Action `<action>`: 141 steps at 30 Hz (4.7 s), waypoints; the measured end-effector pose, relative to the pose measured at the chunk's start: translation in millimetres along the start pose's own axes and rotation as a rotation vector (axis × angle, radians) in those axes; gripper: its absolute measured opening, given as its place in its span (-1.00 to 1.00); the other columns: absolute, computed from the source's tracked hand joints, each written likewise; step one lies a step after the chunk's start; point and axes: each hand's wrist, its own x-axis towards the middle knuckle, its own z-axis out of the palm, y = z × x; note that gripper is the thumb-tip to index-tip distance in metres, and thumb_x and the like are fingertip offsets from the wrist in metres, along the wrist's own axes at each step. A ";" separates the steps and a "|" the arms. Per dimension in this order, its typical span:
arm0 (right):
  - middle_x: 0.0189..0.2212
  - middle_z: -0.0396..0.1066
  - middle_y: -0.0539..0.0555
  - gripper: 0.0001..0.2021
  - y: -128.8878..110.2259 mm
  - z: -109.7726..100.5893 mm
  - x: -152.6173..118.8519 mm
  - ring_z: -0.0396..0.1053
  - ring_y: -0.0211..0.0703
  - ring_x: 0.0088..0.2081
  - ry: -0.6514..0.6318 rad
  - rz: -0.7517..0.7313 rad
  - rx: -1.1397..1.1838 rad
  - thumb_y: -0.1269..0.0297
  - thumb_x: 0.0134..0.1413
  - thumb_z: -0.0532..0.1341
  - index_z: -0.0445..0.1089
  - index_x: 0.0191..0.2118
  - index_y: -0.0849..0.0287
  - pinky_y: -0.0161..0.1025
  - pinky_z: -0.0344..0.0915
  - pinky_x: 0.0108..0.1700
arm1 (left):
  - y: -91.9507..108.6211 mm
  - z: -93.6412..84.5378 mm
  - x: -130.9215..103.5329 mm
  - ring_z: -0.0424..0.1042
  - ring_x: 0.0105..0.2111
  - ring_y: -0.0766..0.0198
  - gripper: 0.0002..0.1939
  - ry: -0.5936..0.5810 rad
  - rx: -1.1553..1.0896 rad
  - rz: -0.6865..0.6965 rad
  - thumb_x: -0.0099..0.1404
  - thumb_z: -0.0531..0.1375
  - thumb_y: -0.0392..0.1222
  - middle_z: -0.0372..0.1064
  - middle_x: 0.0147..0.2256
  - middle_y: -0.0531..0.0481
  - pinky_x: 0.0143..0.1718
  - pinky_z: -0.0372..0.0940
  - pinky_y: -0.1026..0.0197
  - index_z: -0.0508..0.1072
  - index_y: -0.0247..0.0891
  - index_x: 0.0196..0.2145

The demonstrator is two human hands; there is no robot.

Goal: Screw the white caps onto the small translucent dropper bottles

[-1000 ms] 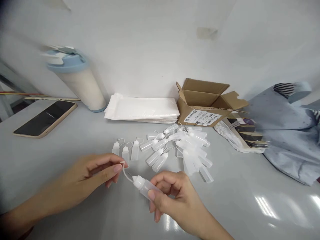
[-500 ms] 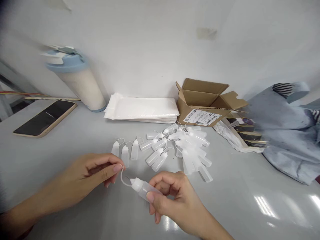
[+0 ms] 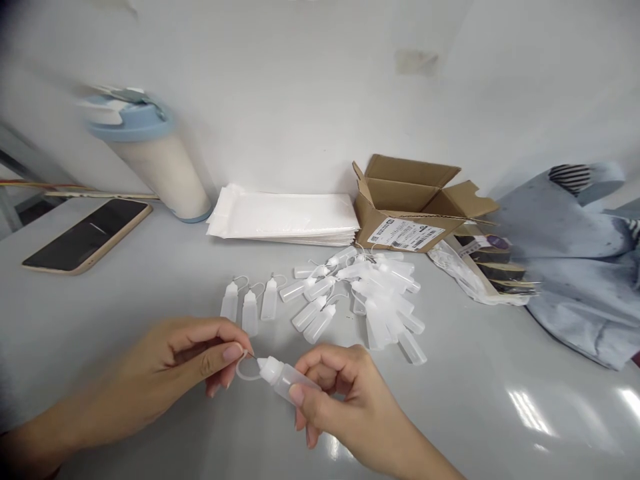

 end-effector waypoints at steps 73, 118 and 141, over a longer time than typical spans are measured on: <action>-0.54 0.41 -0.03 -0.79 9.2 3.0 3.4 0.32 -0.34 -0.56 0.247 -0.199 -0.050 0.20 0.20 0.23 0.50 -0.11 0.14 -0.34 0.33 -0.43 | 9.8 -1.0 1.5 0.34 -0.51 0.37 -0.73 0.124 0.145 -0.007 0.34 0.09 -0.04 0.35 -0.53 0.13 -0.42 0.24 0.37 0.48 -0.21 -0.38; -0.57 0.48 0.03 -0.81 2.7 4.2 1.7 0.42 -0.30 -0.59 0.134 -0.183 -0.061 0.24 0.19 0.23 0.56 -0.18 0.16 -0.38 0.40 -0.52 | 3.4 0.5 1.5 0.33 -0.52 0.36 -0.78 0.136 0.248 0.087 0.32 0.14 -0.10 0.35 -0.55 0.11 -0.50 0.21 0.39 0.52 -0.18 -0.40; -0.62 0.48 -0.03 -0.82 2.3 3.5 -1.1 0.44 -0.32 -0.61 0.153 -0.297 -0.042 0.33 0.18 0.25 0.56 -0.14 0.07 -0.42 0.39 -0.51 | -2.0 -2.3 -3.9 0.33 -0.55 0.39 -0.81 0.185 0.139 0.220 0.31 0.19 -0.18 0.37 -0.58 0.13 -0.49 0.24 0.41 0.54 -0.17 -0.44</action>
